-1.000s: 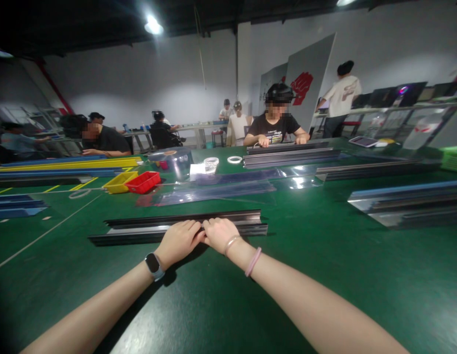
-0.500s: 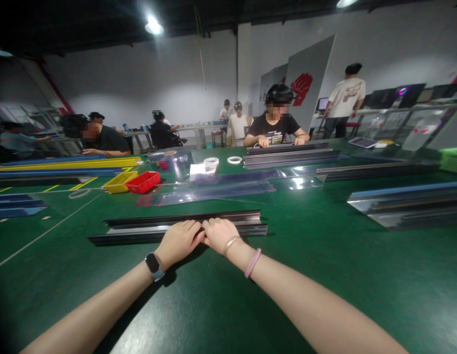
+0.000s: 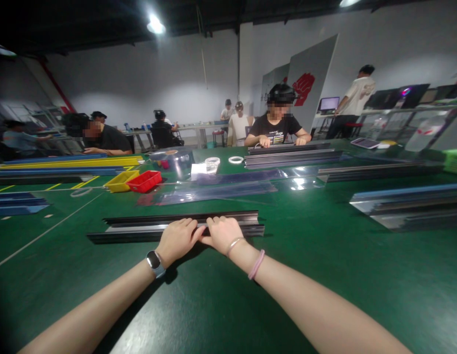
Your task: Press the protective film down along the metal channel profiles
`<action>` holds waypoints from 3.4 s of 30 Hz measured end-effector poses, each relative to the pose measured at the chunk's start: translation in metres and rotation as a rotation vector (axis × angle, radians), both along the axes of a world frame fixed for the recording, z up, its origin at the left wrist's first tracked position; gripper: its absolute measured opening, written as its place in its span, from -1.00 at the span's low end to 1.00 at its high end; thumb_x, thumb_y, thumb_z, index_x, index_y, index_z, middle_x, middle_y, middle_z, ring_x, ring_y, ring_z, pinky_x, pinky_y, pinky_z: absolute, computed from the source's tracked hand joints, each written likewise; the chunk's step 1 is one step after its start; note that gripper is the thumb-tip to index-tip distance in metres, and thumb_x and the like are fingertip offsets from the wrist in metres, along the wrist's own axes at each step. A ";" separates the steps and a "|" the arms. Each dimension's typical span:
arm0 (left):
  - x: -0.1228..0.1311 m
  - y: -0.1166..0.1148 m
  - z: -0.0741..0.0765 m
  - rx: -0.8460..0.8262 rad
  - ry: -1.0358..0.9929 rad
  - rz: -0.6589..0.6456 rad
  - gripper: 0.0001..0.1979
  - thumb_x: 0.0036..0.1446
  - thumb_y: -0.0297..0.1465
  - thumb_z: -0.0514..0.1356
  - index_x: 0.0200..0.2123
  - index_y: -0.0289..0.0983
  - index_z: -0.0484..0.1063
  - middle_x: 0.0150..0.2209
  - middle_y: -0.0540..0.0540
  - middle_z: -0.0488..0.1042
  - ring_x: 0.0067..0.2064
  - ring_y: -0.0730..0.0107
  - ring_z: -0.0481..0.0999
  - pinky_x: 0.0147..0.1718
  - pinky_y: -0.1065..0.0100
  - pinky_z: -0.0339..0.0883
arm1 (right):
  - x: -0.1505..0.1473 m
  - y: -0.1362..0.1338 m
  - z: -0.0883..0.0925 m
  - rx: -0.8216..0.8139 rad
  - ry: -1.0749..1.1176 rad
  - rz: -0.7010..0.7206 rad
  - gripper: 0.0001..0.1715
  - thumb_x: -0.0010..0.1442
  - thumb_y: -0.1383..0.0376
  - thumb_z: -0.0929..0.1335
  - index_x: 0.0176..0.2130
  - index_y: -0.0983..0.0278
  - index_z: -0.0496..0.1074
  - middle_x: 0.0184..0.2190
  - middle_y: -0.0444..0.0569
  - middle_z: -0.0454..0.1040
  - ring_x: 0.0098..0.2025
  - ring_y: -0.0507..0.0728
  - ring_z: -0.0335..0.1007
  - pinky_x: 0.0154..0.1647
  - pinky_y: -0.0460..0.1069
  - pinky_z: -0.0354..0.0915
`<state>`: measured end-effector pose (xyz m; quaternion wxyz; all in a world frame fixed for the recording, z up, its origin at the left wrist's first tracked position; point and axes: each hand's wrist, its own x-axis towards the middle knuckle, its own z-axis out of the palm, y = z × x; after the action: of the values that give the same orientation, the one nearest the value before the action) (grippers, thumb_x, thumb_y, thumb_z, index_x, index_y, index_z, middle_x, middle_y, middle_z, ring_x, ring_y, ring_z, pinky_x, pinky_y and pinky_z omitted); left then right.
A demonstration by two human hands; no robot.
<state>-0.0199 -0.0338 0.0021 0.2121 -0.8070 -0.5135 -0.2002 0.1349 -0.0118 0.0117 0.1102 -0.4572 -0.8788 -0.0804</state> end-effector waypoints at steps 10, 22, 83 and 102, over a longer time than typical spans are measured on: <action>0.003 -0.005 0.004 -0.043 0.043 -0.032 -0.71 0.15 -0.28 -0.14 -0.45 -0.28 0.26 -0.49 -0.07 0.32 -0.40 0.37 0.31 -0.39 0.33 0.14 | 0.001 0.008 -0.003 -0.006 -0.021 0.102 -0.58 0.08 0.04 0.15 -0.33 0.32 0.30 -0.39 0.06 0.41 -0.33 0.14 0.33 -0.33 -0.02 0.15; 0.004 0.000 0.001 -0.035 0.053 -0.063 -0.70 0.14 -0.25 -0.13 -0.46 -0.28 0.26 -0.48 -0.08 0.32 -0.40 0.37 0.31 -0.40 0.34 0.16 | 0.002 0.000 -0.002 0.011 -0.006 -0.029 -0.48 0.03 -0.08 0.13 -0.36 0.30 0.28 -0.40 0.06 0.39 -0.32 0.17 0.31 -0.36 0.01 0.15; 0.000 0.000 -0.003 -0.037 0.019 0.020 -0.65 0.14 -0.25 -0.13 -0.51 -0.29 0.30 -0.50 -0.10 0.36 -0.39 0.34 0.32 -0.38 0.31 0.14 | 0.003 0.007 -0.003 -0.026 0.053 0.096 -0.46 0.08 -0.05 0.09 -0.37 0.30 0.35 -0.38 0.00 0.42 -0.31 0.13 0.31 -0.32 -0.03 0.14; 0.001 0.000 -0.001 -0.003 0.012 0.061 -0.62 0.14 -0.24 -0.13 -0.55 -0.29 0.31 -0.54 -0.11 0.38 -0.44 0.35 0.33 -0.43 0.34 0.09 | -0.001 0.005 -0.005 -0.008 0.084 0.063 -0.47 0.10 -0.04 0.07 -0.39 0.28 0.34 -0.42 0.00 0.43 -0.35 0.12 0.33 -0.34 -0.03 0.15</action>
<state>-0.0185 -0.0340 0.0011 0.2202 -0.7923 -0.5370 -0.1881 0.1339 -0.0071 0.0067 0.1474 -0.4327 -0.8878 -0.0543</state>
